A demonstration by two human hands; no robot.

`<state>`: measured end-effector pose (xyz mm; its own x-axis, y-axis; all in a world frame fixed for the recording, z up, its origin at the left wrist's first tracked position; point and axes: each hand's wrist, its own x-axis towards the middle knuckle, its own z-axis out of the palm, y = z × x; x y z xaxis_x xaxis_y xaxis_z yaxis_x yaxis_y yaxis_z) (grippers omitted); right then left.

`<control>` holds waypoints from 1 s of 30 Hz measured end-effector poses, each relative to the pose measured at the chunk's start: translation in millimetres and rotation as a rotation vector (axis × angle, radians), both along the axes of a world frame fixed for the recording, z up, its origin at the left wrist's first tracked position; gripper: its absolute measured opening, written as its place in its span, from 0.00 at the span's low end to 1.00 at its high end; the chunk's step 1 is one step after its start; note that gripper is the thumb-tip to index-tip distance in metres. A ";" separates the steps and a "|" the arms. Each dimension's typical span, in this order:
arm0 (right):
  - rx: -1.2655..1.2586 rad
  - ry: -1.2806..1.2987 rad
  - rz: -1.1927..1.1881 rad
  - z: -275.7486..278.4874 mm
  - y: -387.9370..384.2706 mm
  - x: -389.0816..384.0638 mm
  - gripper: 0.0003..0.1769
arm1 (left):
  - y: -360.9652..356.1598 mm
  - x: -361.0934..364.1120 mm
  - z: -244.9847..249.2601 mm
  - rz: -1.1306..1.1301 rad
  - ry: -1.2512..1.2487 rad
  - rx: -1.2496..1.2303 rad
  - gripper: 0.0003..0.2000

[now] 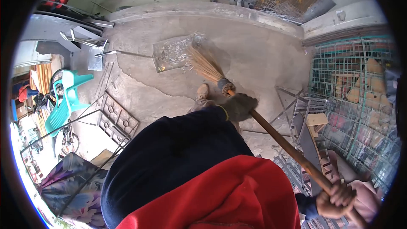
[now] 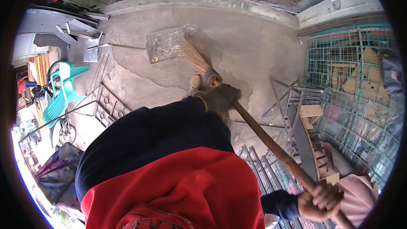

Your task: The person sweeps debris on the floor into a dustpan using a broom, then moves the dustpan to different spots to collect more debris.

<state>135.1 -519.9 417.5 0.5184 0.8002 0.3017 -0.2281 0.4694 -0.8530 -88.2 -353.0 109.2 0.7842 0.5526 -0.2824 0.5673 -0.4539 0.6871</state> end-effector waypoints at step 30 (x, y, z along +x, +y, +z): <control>-0.061 -0.133 0.126 60.4 96.3 -88.9 0.20 | 73.8 -82.3 27.1 0.253 -0.090 -0.058 0.10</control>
